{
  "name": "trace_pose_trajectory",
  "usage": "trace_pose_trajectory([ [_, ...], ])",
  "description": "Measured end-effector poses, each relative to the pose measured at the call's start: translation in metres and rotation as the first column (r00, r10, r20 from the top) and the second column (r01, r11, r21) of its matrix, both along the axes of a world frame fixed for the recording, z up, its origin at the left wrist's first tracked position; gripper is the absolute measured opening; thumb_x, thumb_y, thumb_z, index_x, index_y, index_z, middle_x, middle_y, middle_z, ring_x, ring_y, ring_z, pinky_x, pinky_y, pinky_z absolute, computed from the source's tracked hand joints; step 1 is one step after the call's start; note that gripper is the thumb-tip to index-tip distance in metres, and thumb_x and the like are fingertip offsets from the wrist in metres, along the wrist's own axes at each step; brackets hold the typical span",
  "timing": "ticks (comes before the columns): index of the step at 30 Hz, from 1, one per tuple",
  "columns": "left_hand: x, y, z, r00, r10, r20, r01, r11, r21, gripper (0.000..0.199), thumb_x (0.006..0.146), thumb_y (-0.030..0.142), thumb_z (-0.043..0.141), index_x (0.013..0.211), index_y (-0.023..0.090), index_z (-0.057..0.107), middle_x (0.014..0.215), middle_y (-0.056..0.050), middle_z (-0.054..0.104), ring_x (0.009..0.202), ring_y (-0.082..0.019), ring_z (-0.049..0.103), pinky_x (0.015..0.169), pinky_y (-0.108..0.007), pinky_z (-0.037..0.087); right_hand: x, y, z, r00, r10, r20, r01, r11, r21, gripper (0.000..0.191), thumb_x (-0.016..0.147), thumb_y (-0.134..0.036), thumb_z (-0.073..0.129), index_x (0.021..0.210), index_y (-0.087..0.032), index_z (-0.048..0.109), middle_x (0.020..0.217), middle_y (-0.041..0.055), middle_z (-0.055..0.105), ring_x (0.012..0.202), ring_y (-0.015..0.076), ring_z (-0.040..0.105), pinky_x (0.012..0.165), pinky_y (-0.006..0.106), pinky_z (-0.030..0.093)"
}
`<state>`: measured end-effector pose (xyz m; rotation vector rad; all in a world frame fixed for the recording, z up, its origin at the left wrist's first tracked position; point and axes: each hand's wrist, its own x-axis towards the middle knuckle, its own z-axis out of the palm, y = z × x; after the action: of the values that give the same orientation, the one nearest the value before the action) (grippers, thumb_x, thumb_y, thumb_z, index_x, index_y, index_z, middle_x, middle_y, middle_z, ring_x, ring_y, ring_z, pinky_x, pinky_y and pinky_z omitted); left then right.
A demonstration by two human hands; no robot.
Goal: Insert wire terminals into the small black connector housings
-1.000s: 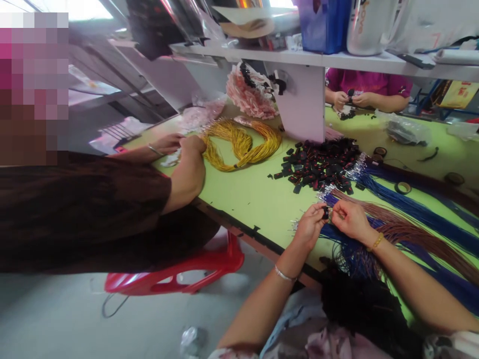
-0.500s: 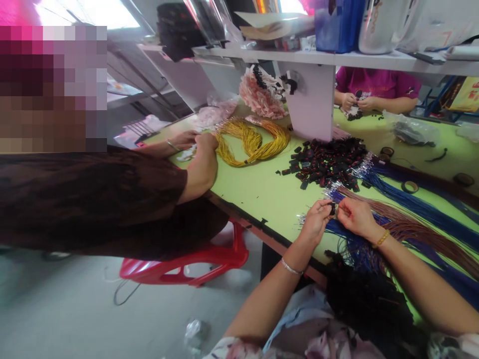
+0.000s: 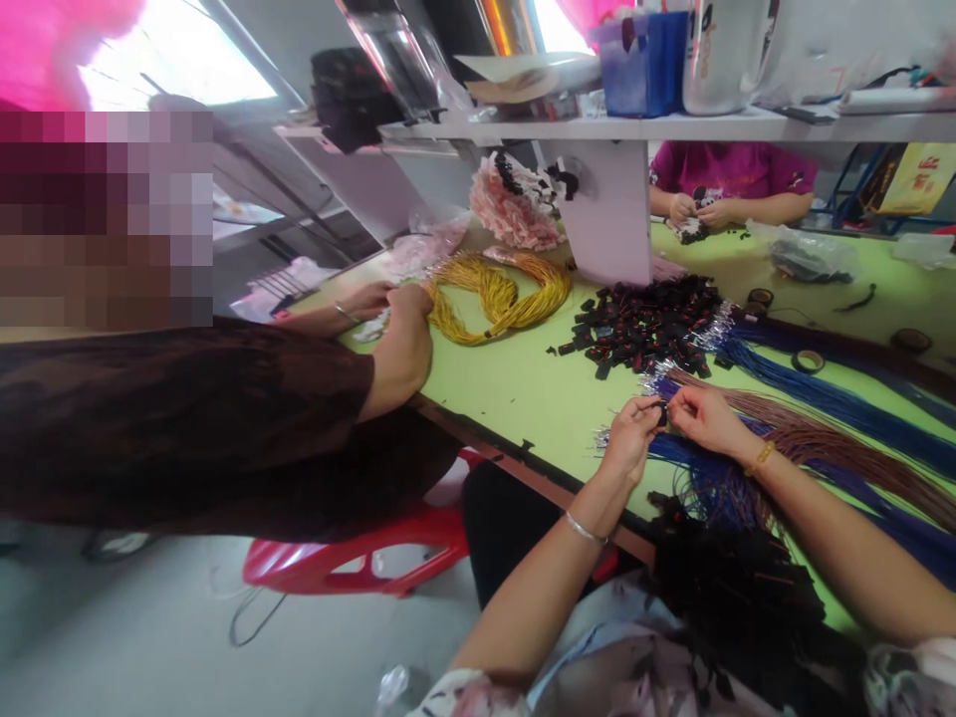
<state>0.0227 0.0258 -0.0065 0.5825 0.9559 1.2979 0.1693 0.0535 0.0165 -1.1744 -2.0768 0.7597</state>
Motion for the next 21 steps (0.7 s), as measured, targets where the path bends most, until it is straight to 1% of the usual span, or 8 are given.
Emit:
trace_pose_trajectory([
  [6,0.0,-0.001,-0.001,1.0,0.014,0.001,-0.014,1.0,0.003,0.03,0.059,0.02,0.075,0.086,0.014,0.064,0.072,0.001,0.06,0.063,-0.008,0.054,0.063,-0.022,0.043,-0.001,0.001,0.002,0.999,0.004,0.04,-0.003,1.0,-0.007,0.012,0.073,-0.019,0.049,0.066,-0.016,0.058,0.056,-0.0019,0.055,0.051,0.0095,0.044,0.051,0.021,0.03],
  [12,0.001,-0.002,0.003,0.995,0.0,-0.096,0.003,1.0,0.028,0.025,0.063,0.02,0.071,0.085,0.015,0.063,0.07,0.0,0.059,0.062,-0.009,0.052,0.062,-0.024,0.043,-0.001,-0.002,0.002,0.994,-0.022,0.103,0.022,1.0,0.007,0.014,0.074,-0.02,0.051,0.063,-0.016,0.057,0.052,-0.0024,0.053,0.048,0.0088,0.041,0.049,0.021,0.027],
  [14,0.002,-0.013,0.01,0.976,0.067,-0.207,-0.043,0.992,0.119,0.02,0.068,0.02,0.067,0.087,0.016,0.063,0.074,-0.002,0.06,0.066,-0.012,0.054,0.065,-0.026,0.044,0.005,0.002,0.01,0.998,0.015,0.061,-0.011,0.998,-0.062,0.019,0.078,-0.024,0.05,0.063,-0.016,0.058,0.055,-0.0015,0.056,0.05,0.0091,0.044,0.051,0.021,0.03],
  [16,0.007,-0.035,0.02,0.915,0.15,-0.375,-0.026,0.949,0.316,0.015,0.075,0.021,0.062,0.09,0.018,0.064,0.083,-0.006,0.063,0.076,-0.016,0.058,0.073,-0.03,0.046,0.011,0.006,0.019,0.999,0.051,0.003,-0.05,0.987,-0.15,0.026,0.083,-0.032,0.047,0.066,-0.016,0.059,0.058,-0.0008,0.058,0.052,0.0096,0.047,0.052,0.021,0.033],
  [18,0.015,-0.062,0.031,0.83,0.138,-0.541,0.189,0.841,0.506,0.017,0.08,0.019,0.055,0.093,0.02,0.067,0.092,-0.009,0.065,0.089,-0.021,0.059,0.084,-0.036,0.046,0.013,0.008,0.027,0.996,0.093,-0.014,-0.094,0.979,-0.182,0.028,0.084,-0.036,0.048,0.068,-0.016,0.059,0.06,-0.0009,0.059,0.054,0.01,0.048,0.053,0.021,0.034],
  [19,0.02,-0.076,0.036,0.776,0.052,-0.628,0.402,0.727,0.557,0.02,0.081,0.017,0.053,0.094,0.021,0.068,0.095,-0.01,0.066,0.094,-0.022,0.06,0.087,-0.038,0.045,0.011,0.007,0.029,0.993,0.119,0.004,-0.117,0.977,-0.178,0.027,0.083,-0.036,0.049,0.069,-0.016,0.06,0.061,-0.0011,0.059,0.055,0.0101,0.048,0.053,0.021,0.034],
  [20,0.025,-0.089,0.039,0.704,-0.039,-0.709,0.605,0.557,0.57,0.024,0.08,0.015,0.052,0.096,0.023,0.069,0.094,-0.01,0.068,0.095,-0.023,0.06,0.089,-0.038,0.045,0.009,0.005,0.03,0.989,0.146,0.039,-0.137,0.976,-0.17,0.024,0.082,-0.034,0.051,0.069,-0.016,0.06,0.062,-0.0013,0.058,0.056,0.0101,0.048,0.053,0.021,0.034],
  [21,0.031,-0.099,0.042,0.632,-0.081,-0.771,0.727,0.408,0.553,0.028,0.08,0.013,0.052,0.099,0.024,0.069,0.094,-0.009,0.068,0.095,-0.023,0.061,0.089,-0.038,0.045,0.005,0.001,0.028,0.983,0.165,0.086,-0.15,0.975,-0.163,0.021,0.081,-0.032,0.053,0.07,-0.016,0.06,0.063,-0.0013,0.058,0.056,0.0102,0.048,0.054,0.021,0.033],
])
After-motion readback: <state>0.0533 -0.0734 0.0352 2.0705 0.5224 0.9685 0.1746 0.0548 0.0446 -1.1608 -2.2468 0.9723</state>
